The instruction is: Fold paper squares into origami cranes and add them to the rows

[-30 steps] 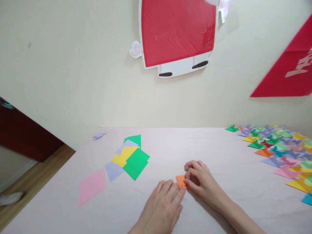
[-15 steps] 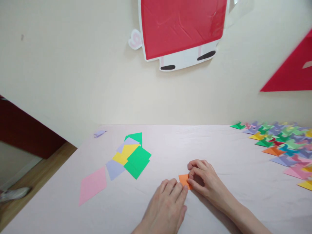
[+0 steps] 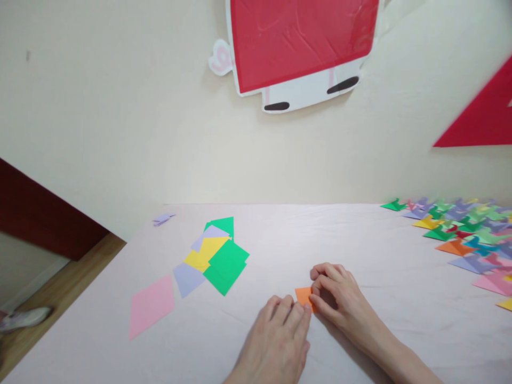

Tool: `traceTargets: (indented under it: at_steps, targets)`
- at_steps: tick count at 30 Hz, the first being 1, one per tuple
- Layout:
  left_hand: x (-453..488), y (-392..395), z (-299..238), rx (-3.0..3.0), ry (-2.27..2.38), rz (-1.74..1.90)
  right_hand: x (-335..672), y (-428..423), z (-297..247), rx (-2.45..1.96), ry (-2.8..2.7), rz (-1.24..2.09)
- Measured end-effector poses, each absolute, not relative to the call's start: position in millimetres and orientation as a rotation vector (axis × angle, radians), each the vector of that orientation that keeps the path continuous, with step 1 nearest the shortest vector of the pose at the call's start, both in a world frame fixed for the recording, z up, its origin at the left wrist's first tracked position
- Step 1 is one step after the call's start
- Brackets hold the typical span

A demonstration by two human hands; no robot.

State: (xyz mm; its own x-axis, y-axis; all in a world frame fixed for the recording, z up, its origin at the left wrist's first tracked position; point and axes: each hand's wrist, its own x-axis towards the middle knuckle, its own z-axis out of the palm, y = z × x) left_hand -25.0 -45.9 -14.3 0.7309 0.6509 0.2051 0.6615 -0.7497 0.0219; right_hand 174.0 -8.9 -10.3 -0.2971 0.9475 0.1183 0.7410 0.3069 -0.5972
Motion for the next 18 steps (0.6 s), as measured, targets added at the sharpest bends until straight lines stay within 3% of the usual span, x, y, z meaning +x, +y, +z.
traceTargets:
  at_steps: [18]
  targets:
    - [-21.6, -41.6, -28.9, -2.743, -0.965, -0.305, 169.4, -15.8, -11.0, -1.553, -1.967, 0.716]
